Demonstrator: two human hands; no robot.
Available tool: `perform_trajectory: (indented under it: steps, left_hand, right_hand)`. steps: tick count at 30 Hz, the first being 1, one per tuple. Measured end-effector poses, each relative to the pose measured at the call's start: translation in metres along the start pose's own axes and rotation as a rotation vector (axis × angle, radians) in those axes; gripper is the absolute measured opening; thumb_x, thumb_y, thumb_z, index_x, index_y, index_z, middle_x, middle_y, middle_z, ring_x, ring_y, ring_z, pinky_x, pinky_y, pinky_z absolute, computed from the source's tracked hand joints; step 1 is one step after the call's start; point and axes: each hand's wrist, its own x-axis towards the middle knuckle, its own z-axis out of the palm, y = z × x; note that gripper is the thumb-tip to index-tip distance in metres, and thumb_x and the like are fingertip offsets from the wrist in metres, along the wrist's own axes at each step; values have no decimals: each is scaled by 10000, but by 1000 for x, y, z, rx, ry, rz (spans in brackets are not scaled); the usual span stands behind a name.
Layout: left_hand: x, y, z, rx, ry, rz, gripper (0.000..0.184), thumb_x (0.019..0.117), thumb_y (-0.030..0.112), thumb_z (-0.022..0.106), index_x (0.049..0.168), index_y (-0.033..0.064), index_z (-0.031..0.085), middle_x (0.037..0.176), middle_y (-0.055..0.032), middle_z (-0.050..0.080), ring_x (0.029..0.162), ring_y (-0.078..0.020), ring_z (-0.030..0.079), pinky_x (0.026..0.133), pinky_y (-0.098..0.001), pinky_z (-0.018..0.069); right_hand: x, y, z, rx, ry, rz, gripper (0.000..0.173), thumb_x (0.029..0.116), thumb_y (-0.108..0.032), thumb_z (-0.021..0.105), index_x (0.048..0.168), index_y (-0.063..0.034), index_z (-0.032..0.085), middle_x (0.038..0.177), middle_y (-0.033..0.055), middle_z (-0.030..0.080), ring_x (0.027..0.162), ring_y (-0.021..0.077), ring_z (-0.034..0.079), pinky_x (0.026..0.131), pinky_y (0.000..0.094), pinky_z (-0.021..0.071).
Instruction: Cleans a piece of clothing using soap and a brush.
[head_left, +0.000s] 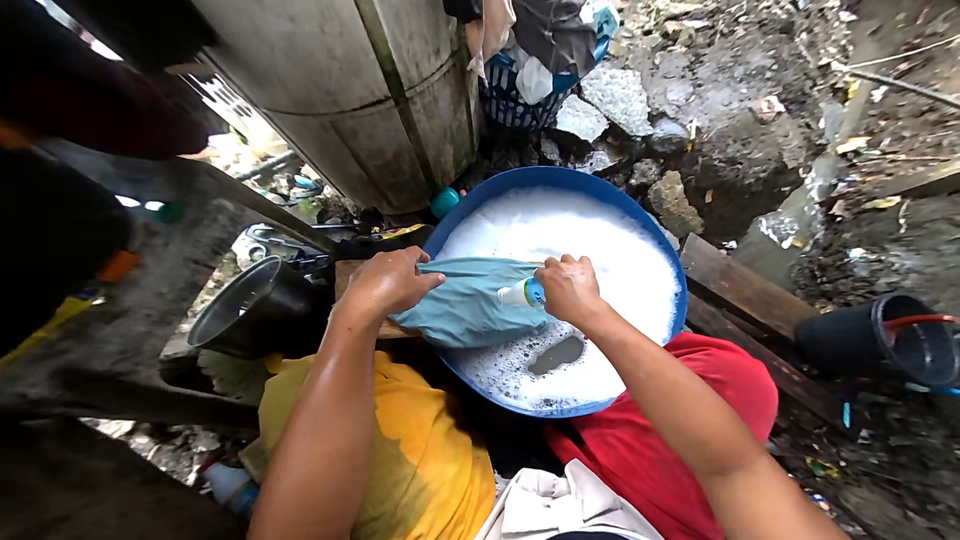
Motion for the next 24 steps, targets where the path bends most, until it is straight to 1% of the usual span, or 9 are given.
perform_trajectory:
  steps: [5,8,12,16,19,24]
  left_hand:
    - [-2,2,0,-7,-1,-9,480,1050,399,577,1403,73,573,1275,-198,661,1204,-435,607,1002,-710,417]
    - [-2,1,0,-19,3,-6,476,1048,391,586,1398,68,577,1262,-211,662,1201,-449,604,998,-722,412]
    - [-1,1,0,-4,1,-4,483,1050,402,577,1400,69,574,1270,-198,666,1207,-438,606,1003,-714,415]
    - [-1,2,-1,-10,-8,-12,485,1054,397,570,1408,65,565,1288,-201,658,1220,-437,600,1010,-714,409]
    - [-1,1,-1,-10,1,-12,482,1051,398,577,1406,72,570,1275,-196,665,1212,-430,607,1009,-708,414]
    - [-1,1,-1,-6,-2,-8,481,1053,396,574,1405,70,571,1278,-194,665,1212,-430,608,1011,-700,418]
  right_hand:
    - [2,8,3,-7,-11,49,403,794,-44,794,1190,-36,723,1236,207,669,1177,426,599,919,628,452]
    - [0,10,6,16,-20,10,388,791,-51,795,1172,-26,726,1227,217,671,1169,442,599,914,639,451]
    - [-1,8,7,-14,-27,-11,394,792,-40,787,1182,-34,724,1233,205,674,1169,427,605,913,623,456]
    - [4,11,4,-2,22,29,398,790,-15,777,1184,-26,721,1224,210,670,1166,431,601,907,626,452]
    - [7,12,-2,5,70,59,401,786,10,765,1184,-17,719,1234,217,665,1169,433,598,906,629,450]
    - [13,11,-10,10,100,86,420,790,-1,764,1206,-21,710,1248,213,659,1188,431,589,914,630,446]
